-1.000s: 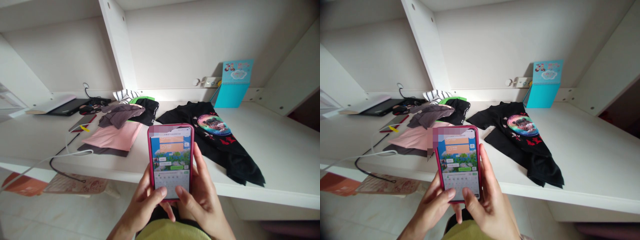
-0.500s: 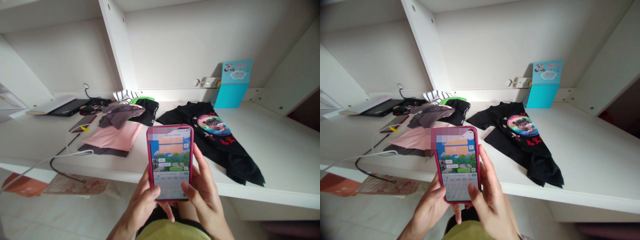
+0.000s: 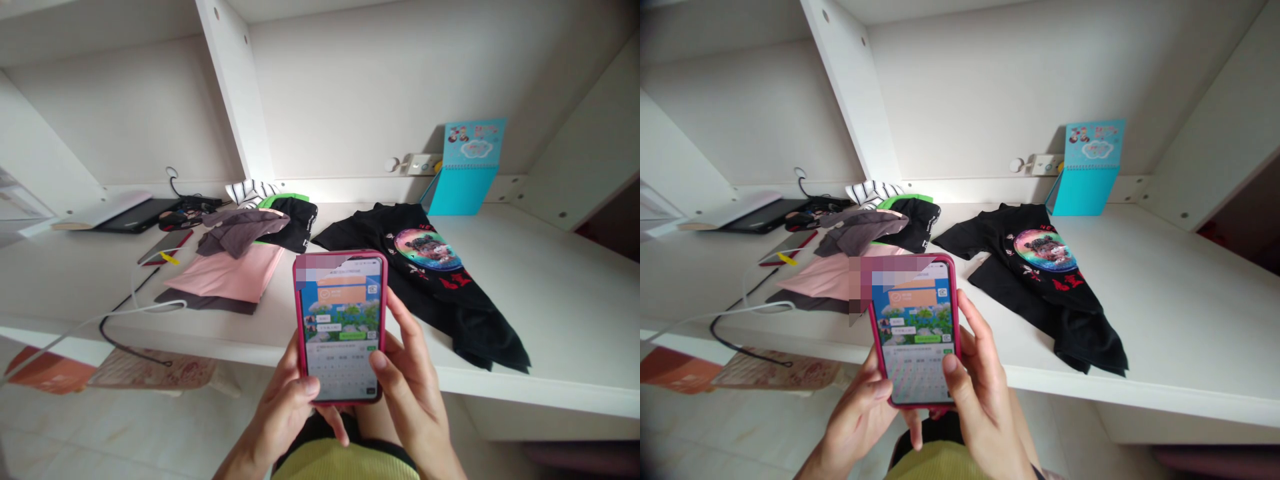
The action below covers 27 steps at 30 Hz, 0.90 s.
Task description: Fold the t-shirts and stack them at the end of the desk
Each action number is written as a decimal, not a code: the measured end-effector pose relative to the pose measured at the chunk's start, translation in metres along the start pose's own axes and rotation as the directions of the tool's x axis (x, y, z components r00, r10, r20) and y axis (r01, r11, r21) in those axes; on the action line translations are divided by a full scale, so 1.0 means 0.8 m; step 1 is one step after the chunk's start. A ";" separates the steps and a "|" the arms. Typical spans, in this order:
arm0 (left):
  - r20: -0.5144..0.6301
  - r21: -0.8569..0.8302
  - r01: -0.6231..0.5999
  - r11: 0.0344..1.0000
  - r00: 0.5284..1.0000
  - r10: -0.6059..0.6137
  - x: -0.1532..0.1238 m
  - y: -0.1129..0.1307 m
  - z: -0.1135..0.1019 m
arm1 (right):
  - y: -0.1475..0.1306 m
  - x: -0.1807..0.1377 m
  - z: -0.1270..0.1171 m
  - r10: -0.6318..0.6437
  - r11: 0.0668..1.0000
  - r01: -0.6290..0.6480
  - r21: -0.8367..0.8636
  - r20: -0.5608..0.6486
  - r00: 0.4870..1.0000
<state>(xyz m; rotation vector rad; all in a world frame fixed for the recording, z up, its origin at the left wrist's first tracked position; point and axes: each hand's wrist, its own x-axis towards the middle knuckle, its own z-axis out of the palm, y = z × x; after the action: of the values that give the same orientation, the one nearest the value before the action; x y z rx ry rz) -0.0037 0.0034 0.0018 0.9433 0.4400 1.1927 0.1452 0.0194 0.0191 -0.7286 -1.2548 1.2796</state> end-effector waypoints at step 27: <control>-0.003 -0.016 -0.004 1.000 1.000 0.004 -0.005 -0.007 -0.014 | 0.013 0.004 0.004 -0.028 0.998 0.029 0.063 -0.012 1.000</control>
<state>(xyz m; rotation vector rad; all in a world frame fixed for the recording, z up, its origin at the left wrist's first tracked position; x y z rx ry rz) -0.0100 0.0041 -0.0101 0.9288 0.4307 1.1994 0.1386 0.0241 0.0112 -0.6694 -1.2067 1.2848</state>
